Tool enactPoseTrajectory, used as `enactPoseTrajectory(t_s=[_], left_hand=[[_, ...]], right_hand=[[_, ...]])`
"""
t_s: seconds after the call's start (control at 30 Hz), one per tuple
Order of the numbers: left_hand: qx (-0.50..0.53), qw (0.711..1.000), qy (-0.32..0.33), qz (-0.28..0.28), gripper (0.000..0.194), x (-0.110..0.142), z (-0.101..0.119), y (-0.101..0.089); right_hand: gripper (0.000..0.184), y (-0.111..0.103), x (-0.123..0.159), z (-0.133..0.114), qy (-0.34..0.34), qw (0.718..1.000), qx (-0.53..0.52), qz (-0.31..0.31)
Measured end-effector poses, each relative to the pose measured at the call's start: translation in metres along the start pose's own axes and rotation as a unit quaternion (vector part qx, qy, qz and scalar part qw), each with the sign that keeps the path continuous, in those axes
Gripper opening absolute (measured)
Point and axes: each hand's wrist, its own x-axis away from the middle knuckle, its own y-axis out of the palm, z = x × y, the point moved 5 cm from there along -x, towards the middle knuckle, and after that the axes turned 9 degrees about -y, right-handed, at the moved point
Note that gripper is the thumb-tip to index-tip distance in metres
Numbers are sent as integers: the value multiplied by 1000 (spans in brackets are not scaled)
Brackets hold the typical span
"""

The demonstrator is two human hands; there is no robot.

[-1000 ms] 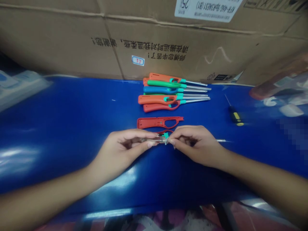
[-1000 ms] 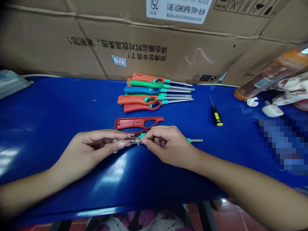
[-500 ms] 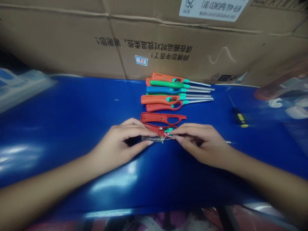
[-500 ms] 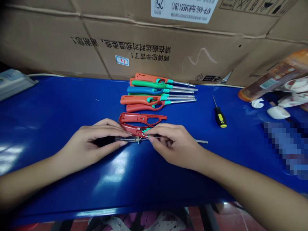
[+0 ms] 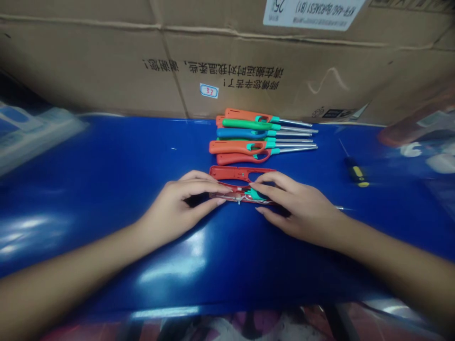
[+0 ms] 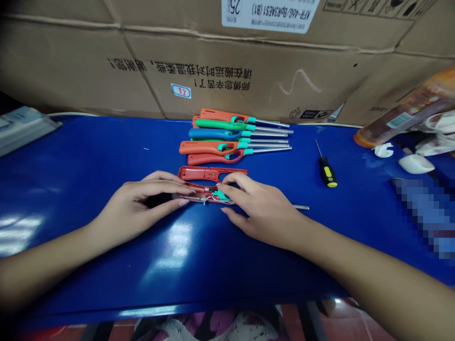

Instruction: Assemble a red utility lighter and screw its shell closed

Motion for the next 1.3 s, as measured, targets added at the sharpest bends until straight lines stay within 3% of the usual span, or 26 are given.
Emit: enactPoseTrajectory(t_s=[0.33, 0.6, 0.83, 1.03, 1.3], left_hand=[[-68, 997, 23, -12, 26, 0, -3, 4], [-104, 993, 56, -21, 26, 2, 1, 1], [-167, 982, 78, -45, 28, 5, 9, 3], [-170, 980, 98, -27, 27, 8, 14, 2], [-239, 958, 123, -98, 44, 12, 11, 13]], right_hand=[[36, 0, -1, -4, -30, 999, 31, -23], [31, -2, 0, -2, -25, 1000, 15, -7], [28, -2, -1, -1, -31, 999, -20, -4], [27, -6, -1, 1, -14, 996, -90, 15], [28, -5, 0, 1, -47, 998, -46, 6]])
